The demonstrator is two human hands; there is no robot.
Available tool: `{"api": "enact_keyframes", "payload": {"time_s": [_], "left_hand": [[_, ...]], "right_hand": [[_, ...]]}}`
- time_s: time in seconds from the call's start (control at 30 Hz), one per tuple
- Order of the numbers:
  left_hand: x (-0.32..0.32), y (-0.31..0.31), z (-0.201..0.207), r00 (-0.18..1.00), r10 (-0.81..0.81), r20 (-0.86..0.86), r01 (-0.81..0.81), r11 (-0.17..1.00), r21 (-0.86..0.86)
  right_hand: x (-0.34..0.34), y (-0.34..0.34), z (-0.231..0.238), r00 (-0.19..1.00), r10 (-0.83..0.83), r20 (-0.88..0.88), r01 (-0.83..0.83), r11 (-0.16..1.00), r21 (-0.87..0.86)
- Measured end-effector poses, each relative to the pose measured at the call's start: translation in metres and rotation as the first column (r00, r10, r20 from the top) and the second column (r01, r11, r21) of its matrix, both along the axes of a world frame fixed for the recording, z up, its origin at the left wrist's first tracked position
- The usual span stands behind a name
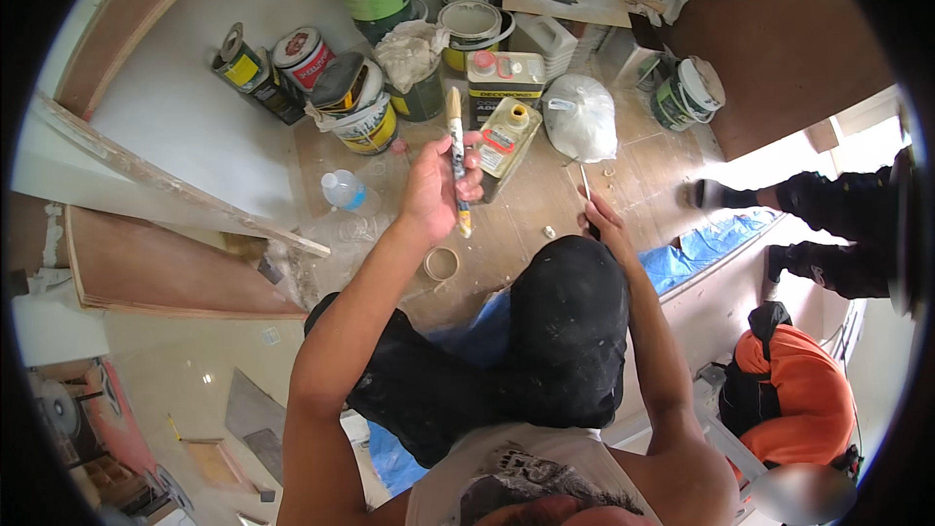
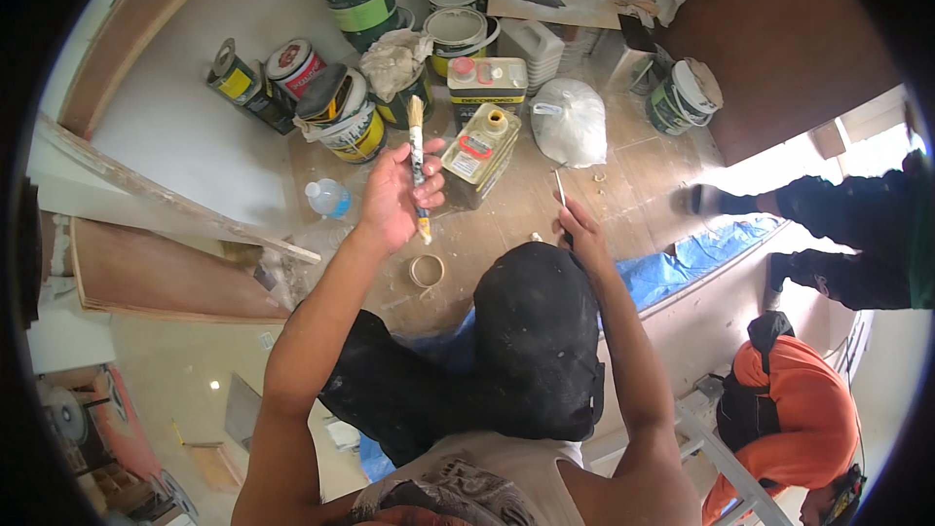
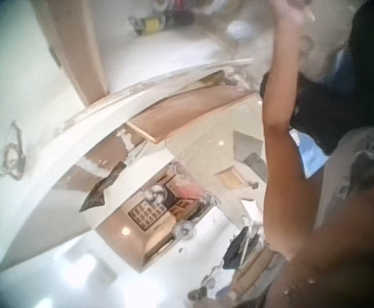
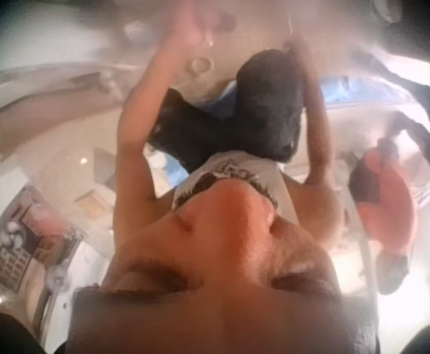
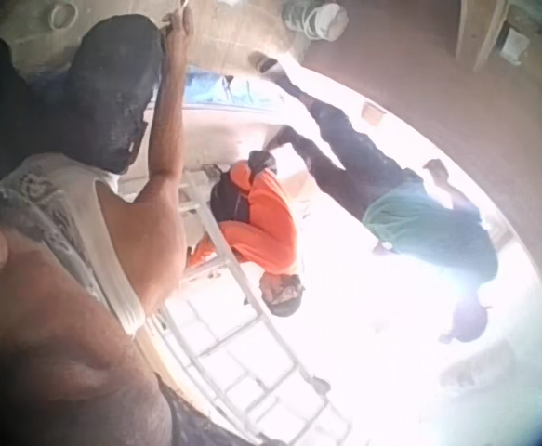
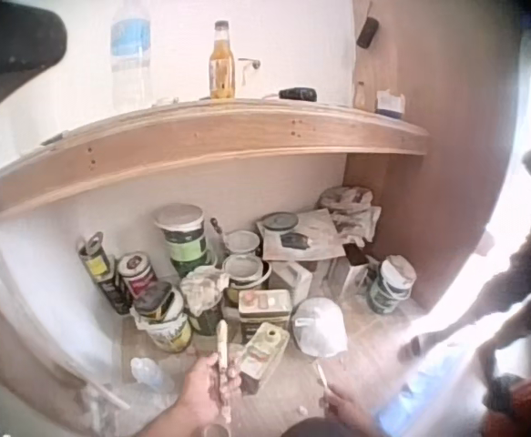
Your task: The person cleans a paintbrush by scraping it against a paint can and wiping it with a cloth. They then place the brush on a surface and later climb a ladder.
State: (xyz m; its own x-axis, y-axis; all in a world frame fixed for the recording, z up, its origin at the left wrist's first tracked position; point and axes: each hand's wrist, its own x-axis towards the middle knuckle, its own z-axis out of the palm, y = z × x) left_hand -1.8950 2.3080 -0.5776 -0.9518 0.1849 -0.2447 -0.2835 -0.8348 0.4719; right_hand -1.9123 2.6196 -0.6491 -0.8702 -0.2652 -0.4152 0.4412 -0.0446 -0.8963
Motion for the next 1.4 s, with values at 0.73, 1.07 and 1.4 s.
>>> {"api": "enact_keyframes", "payload": {"time_s": [0.73,1.07,1.4], "left_hand": [[-0.001,0.012,0.034,0.983,0.014,-0.183,-0.021,0.999,-0.033],[0.002,0.027,0.035,0.943,0.045,-0.328,-0.165,0.923,-0.347],[-0.006,0.020,0.032,0.891,0.351,-0.288,-0.438,0.829,-0.347]], "right_hand": [[-0.021,-0.051,0.145,0.773,0.456,-0.441,-0.269,0.865,0.424],[-0.017,-0.057,0.146,0.749,0.407,-0.523,-0.169,0.880,0.443],[-0.013,-0.066,0.136,0.771,0.540,-0.338,-0.375,0.814,0.444]]}}
